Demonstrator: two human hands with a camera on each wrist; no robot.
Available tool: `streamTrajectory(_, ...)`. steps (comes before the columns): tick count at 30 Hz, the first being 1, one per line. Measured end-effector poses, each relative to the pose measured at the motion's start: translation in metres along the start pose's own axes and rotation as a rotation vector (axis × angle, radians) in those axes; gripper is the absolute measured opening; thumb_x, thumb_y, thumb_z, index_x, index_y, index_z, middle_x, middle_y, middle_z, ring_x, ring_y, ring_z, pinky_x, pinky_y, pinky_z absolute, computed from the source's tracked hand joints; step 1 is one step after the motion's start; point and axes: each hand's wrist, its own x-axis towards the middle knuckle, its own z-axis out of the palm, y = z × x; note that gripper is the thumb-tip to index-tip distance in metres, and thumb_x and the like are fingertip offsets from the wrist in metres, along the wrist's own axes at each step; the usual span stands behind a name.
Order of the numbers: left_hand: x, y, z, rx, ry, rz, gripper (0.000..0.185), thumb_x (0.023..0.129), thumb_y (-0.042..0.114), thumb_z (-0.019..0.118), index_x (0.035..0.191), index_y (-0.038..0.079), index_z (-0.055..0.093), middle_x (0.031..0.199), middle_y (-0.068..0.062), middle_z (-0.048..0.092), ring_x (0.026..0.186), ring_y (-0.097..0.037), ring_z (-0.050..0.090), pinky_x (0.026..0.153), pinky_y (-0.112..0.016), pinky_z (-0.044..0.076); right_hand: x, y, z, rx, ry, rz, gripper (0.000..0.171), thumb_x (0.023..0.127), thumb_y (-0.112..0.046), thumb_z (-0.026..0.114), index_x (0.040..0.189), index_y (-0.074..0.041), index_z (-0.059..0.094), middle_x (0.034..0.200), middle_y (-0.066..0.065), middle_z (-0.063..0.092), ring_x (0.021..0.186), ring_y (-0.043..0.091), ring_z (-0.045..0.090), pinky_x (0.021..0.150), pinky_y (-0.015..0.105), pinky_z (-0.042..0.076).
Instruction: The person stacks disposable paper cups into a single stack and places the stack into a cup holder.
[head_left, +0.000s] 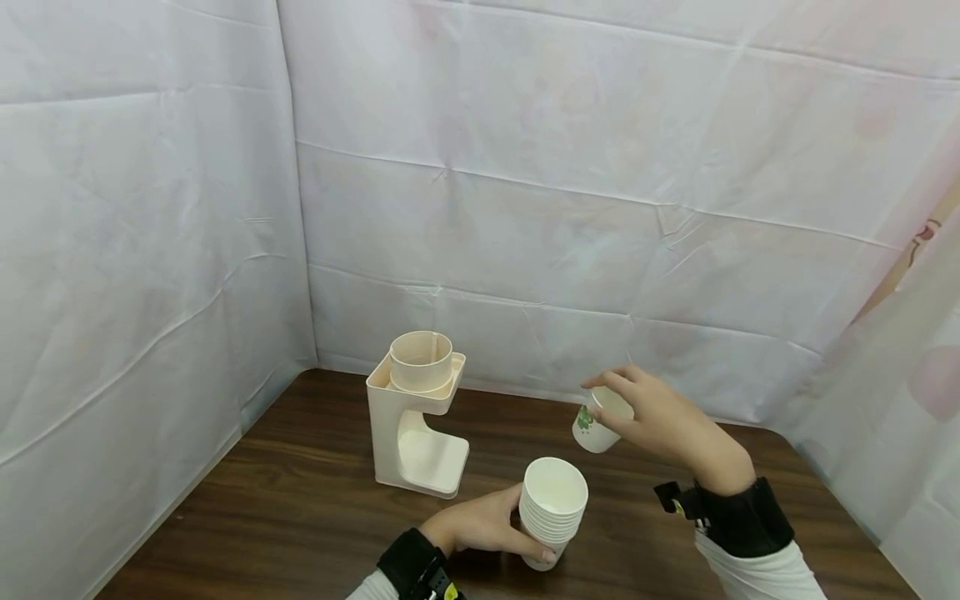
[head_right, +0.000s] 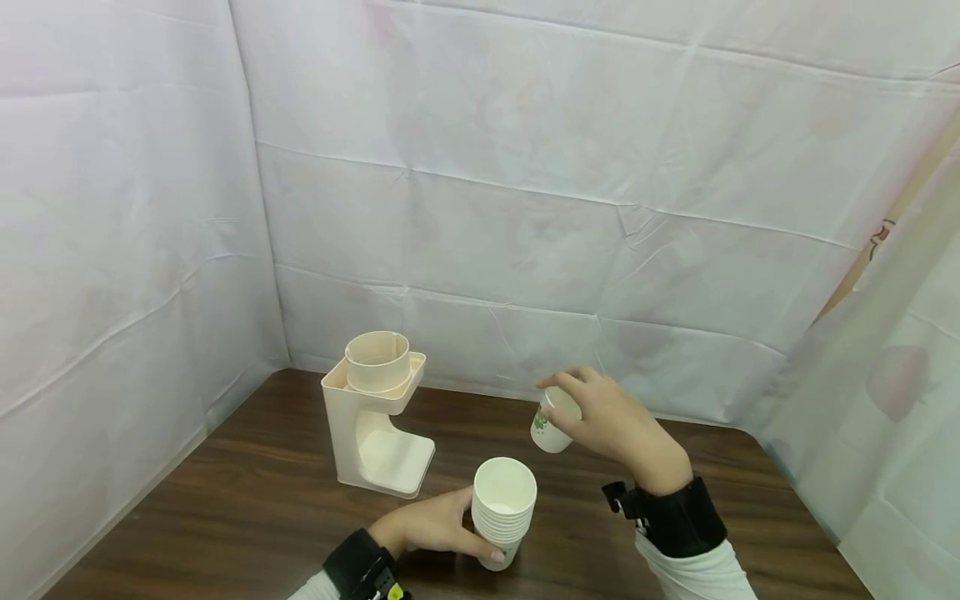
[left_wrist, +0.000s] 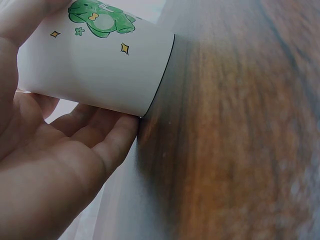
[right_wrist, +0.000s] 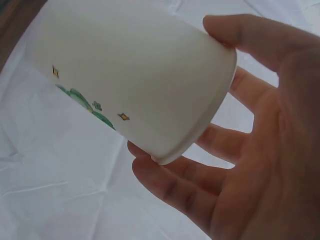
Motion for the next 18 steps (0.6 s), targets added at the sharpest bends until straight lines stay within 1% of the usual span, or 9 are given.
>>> streamTrajectory(4,-0.001,0.001,0.000,0.002,-0.008,-0.002,0.071,0.085,0.015,0.082,0.143,0.029,0.042,0.128,0.012,0.060,0.122,-0.007,0.053,0.105,-0.031,0.034,-0.004,-0.009,-0.006,0.002,0.036,-0.067,0.031,0.099,-0.035,0.065,0.128,-0.024,0.065,0.125,0.008,0.059,0.111,0.031,0.060,0.083,0.051,0.052)
streamTrajectory(7,-0.001,0.002,-0.001,0.007,-0.007,0.000,0.071,0.085,0.014,0.081,0.143,0.028,0.042,0.127,0.012,0.060,0.121,-0.007,0.053,0.104,-0.031,0.036,-0.006,-0.016,-0.008,-0.005,0.087,-0.134,0.029,0.097,-0.031,0.068,0.126,-0.025,0.065,0.126,0.006,0.060,0.114,0.030,0.059,0.084,0.051,0.052)
streamTrajectory(12,0.000,0.002,-0.001,-0.003,-0.013,0.001,0.071,0.086,0.013,0.080,0.144,0.028,0.041,0.128,0.012,0.059,0.121,-0.007,0.053,0.103,-0.031,0.037,-0.009,-0.026,-0.009,0.009,0.162,-0.256,0.031,0.093,-0.023,0.073,0.123,-0.023,0.067,0.128,0.009,0.060,0.116,0.031,0.058,0.088,0.053,0.051)
streamTrajectory(14,-0.001,0.002,-0.001,-0.009,-0.018,-0.002,0.071,0.087,0.013,0.080,0.144,0.028,0.041,0.128,0.011,0.059,0.121,-0.008,0.053,0.104,-0.032,0.036,-0.011,-0.030,-0.009,0.019,0.172,-0.285,0.032,0.092,-0.022,0.074,0.123,-0.023,0.068,0.129,0.010,0.060,0.118,0.031,0.058,0.089,0.052,0.051)
streamTrajectory(18,-0.002,0.002,-0.002,-0.006,-0.018,-0.011,0.070,0.086,0.015,0.080,0.144,0.029,0.042,0.128,0.012,0.059,0.121,-0.007,0.053,0.106,-0.033,0.034,-0.014,-0.038,-0.011,0.019,0.170,-0.307,0.033,0.092,-0.024,0.074,0.124,-0.028,0.067,0.131,0.007,0.059,0.120,0.028,0.056,0.089,0.050,0.051)
